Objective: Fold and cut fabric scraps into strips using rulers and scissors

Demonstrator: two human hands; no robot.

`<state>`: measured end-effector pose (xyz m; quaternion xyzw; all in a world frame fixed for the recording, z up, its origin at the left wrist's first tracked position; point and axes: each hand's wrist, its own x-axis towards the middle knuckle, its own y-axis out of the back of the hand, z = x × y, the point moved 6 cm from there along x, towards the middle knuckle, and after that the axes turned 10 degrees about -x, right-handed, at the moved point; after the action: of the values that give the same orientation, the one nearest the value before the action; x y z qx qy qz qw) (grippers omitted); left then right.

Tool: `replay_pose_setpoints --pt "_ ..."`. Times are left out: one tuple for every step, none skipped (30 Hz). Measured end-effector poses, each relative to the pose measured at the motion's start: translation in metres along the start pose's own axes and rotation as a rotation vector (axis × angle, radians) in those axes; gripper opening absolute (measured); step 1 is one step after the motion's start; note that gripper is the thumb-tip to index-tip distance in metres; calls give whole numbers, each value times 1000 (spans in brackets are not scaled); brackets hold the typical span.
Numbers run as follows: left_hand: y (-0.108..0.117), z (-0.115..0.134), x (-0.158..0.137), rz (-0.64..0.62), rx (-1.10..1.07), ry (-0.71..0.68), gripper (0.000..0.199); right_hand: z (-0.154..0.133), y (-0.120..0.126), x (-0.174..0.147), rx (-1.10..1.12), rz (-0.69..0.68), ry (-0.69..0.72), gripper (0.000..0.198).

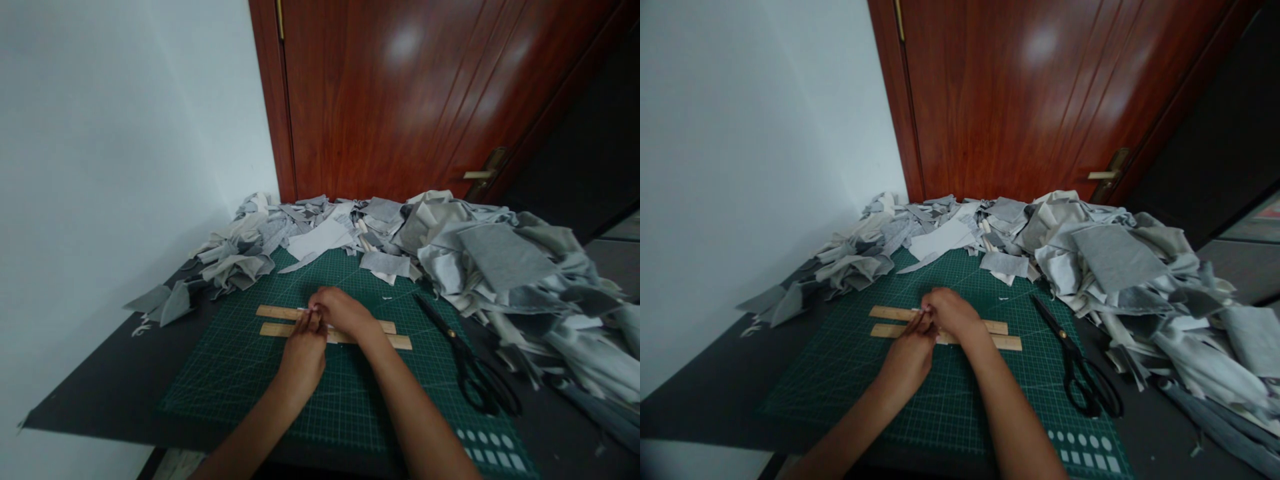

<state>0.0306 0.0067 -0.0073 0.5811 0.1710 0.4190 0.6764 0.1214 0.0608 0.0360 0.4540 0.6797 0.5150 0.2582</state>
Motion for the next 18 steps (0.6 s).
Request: replay_pose_setpoints --pt "-1 -1 0 4 11 -4 51 1 2 -2 -14 -9 -16 22" --pt "-2 -1 -1 4 25 -7 51 2 4 -4 -28 -19 -33 22" --pt "-3 -2 -1 1 40 -11 50 4 7 -6 -43 -28 -51 22" --pt "-4 -2 -1 -3 53 -15 50 5 9 -9 -57 -36 -71 22" --pt "-5 -2 -1 -7 62 -19 50 6 12 -11 -70 -42 -91 23" --pt "-6 -2 -2 -12 66 -23 50 7 15 -14 -83 -47 -112 23" --pt "-6 -2 -2 -15 66 -24 51 8 17 -17 -95 -52 -132 24" --pt "-6 -3 -2 -16 62 -23 51 9 19 -19 -106 -57 -153 24" --pt "-7 -3 -2 -14 55 -18 50 10 20 -22 -118 -63 -171 24" --pt "-7 -4 -2 -10 47 -13 50 11 21 -24 -130 -69 -188 24" --pt "-7 -4 -2 -4 38 -9 49 13 22 -26 -141 -74 -204 24" --pt "-7 -4 -2 1 30 -8 49 15 22 -28 -153 -77 -220 24" --pt "-7 -4 -2 3 27 -11 48 16 22 -29 -164 -78 -236 23" --pt "-8 -4 -3 3 29 -14 48 18 22 -30 -175 -78 -253 23" --pt "-8 -4 -3 2 33 -16 48 21 22 -31 -186 -77 -272 22" --pt "-8 -4 -3 1 37 -16 47 23 23 -31 -197 -73 -292 22" --pt "-9 -4 -3 0 40 -14 48 27 24 -31 -208 -65 -313 23" --pt "-9 -4 -3 0 40 -12 48 31 26 -31 -219 -55 -334 24"
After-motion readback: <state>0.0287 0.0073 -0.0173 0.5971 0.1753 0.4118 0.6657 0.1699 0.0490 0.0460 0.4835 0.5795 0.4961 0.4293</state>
